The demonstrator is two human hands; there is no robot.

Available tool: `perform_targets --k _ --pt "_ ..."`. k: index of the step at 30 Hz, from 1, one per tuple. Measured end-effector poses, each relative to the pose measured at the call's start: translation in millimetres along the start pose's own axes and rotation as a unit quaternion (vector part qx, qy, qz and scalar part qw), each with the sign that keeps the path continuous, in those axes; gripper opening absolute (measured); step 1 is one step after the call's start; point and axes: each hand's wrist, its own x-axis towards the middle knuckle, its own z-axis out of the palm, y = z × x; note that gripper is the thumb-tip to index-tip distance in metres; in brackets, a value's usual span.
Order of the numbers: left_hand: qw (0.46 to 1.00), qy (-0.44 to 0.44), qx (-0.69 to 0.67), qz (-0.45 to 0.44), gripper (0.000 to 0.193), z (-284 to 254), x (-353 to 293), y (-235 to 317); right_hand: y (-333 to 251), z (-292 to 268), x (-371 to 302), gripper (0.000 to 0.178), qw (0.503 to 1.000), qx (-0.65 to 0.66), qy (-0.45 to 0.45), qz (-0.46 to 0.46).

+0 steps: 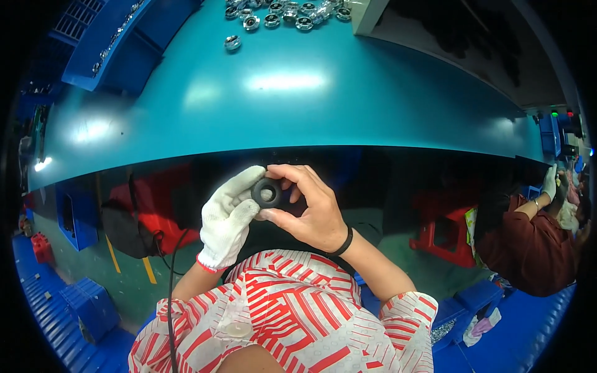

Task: Assembling small toy wheels by inserting metal bearings into plastic rims on a factory workbench.

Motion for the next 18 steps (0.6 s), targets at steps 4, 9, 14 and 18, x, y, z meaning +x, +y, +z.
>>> perform_targets --k 4,9,14,18 --pt "1.000 0.012 -0.011 -0.013 0.051 -14 -8 -9 5 15 -12 0.063 0.995 0.075 -0.017 0.061" --pt "0.999 0.018 -0.031 -0.005 0.051 -24 -13 -14 5 24 -14 0.065 0.990 0.110 -0.025 0.084" --pt "0.998 0.019 -0.052 -0.014 0.051 -27 -14 -14 6 26 -13 0.065 0.994 0.083 -0.033 0.067" --pt "0.994 0.010 -0.109 -0.012 0.053 -28 -10 -15 10 27 -12 0.062 0.996 0.068 -0.031 0.051"
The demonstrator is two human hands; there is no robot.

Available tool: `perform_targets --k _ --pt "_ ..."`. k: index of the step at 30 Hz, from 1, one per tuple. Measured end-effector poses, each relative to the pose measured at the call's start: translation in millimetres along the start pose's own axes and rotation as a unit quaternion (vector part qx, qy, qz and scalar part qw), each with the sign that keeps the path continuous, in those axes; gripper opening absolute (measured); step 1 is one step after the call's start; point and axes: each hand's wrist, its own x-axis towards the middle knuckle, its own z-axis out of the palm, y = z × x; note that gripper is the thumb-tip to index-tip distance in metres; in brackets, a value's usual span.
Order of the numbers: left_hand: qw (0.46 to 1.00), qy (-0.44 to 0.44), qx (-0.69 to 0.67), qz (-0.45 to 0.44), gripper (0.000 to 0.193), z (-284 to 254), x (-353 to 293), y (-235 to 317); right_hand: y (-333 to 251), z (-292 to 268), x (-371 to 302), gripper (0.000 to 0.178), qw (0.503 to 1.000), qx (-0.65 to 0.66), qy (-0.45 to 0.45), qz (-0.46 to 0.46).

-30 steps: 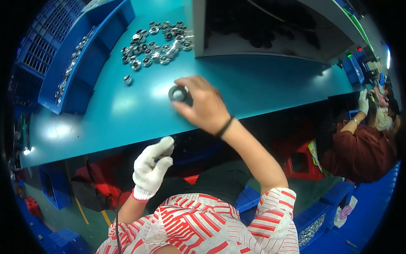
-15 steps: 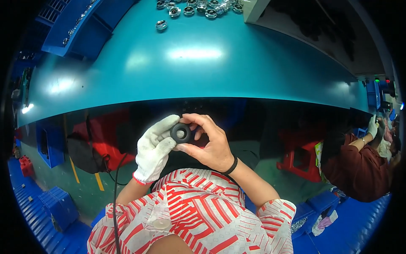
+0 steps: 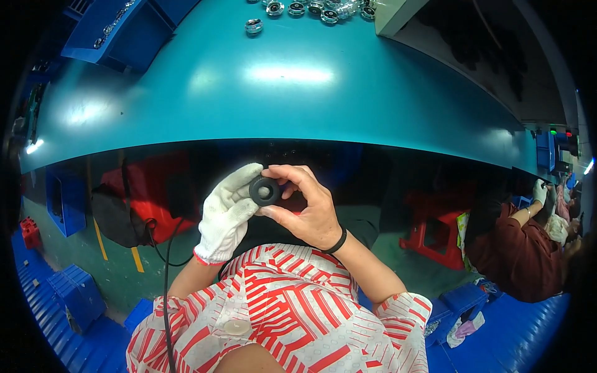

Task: Assembling small toy wheels by inserting metal bearings into plastic rims on a factory workbench.

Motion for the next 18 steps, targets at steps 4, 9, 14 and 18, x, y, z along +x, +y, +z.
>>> perform_targets --k 4,9,14,18 --pt "1.000 0.010 0.016 0.017 0.053 -1 2 -2 1 0 1 0.059 1.000 0.004 0.001 0.000" --pt "0.998 0.012 0.054 0.015 0.053 -1 5 1 -4 -6 10 0.056 0.998 -0.055 0.004 -0.041" --pt "0.999 0.019 0.028 0.012 0.053 -7 5 2 -38 -25 30 0.037 0.974 -0.168 0.006 -0.150" --pt "0.999 0.030 0.030 -0.006 0.053 -10 5 5 -60 -41 84 0.026 0.944 -0.250 0.037 -0.212"
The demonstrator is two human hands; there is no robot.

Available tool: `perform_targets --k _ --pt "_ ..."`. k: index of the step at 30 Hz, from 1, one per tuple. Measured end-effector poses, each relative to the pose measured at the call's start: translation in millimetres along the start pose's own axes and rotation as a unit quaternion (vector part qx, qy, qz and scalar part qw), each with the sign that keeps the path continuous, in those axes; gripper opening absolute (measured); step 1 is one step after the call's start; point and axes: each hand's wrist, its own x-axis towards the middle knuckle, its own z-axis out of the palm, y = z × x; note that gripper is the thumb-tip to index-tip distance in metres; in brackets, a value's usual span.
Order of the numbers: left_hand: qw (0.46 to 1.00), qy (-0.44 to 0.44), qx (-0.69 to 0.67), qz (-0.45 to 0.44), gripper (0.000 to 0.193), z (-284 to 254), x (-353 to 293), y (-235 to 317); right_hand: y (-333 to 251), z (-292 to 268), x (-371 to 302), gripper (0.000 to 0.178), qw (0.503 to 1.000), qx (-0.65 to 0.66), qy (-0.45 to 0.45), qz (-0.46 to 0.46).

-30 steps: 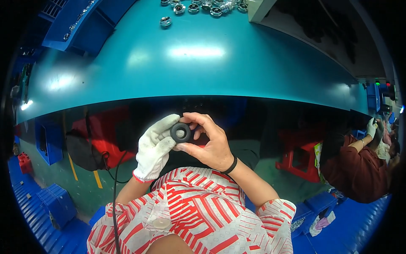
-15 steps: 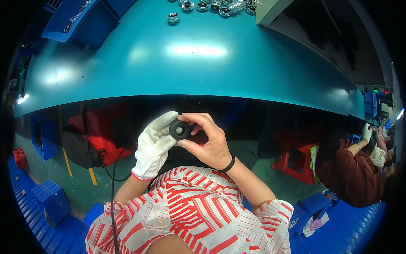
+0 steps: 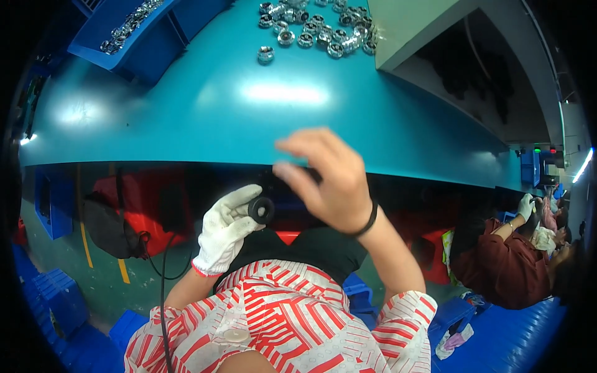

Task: Assembling small toy wheels by inserting metal bearings into plastic rims on a factory workbench.

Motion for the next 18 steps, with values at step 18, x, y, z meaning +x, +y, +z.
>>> perform_targets --k 18 --pt "0.990 -0.021 -0.138 0.011 0.051 -25 2 4 48 32 78 0.017 0.977 -0.193 -0.056 0.068"
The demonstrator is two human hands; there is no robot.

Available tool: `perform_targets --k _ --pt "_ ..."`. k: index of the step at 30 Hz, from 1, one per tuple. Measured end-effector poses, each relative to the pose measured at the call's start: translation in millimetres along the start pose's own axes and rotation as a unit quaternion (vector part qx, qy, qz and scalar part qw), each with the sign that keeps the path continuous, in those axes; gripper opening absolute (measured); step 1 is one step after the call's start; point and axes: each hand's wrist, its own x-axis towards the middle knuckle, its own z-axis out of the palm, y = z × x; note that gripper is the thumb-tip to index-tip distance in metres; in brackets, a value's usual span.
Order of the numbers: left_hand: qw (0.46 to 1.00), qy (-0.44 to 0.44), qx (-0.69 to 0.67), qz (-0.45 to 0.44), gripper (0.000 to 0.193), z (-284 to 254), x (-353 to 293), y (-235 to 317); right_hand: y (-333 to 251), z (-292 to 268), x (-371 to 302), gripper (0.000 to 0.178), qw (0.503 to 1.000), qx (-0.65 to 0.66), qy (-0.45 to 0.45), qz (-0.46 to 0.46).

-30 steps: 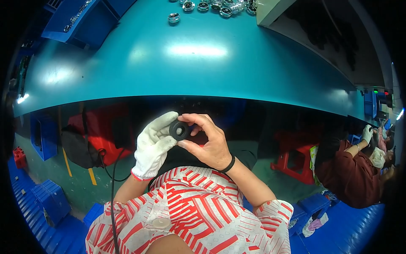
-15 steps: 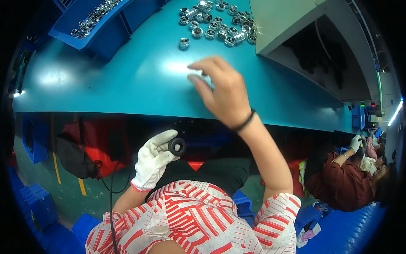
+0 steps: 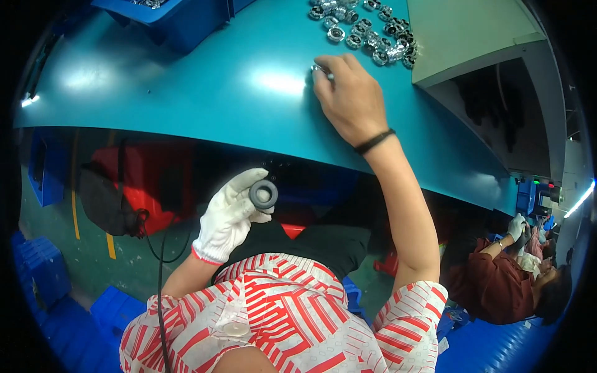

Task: Assembling small toy wheels by inserting metal bearings into plastic rims on a factory workbench.

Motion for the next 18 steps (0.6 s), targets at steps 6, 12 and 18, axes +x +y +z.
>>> perform_targets --k 6,12,18 --pt "0.998 -0.036 -0.038 -0.034 0.050 4 1 -12 10 -20 -41 0.018 0.998 0.033 -0.013 0.051" --pt "0.999 -0.030 0.002 -0.030 0.050 19 -2 -20 20 -22 -51 0.017 0.998 0.021 0.016 0.052" --pt "0.995 -0.019 0.091 -0.022 0.055 29 -4 -24 18 -25 -59 0.019 0.999 0.007 0.029 -0.013"
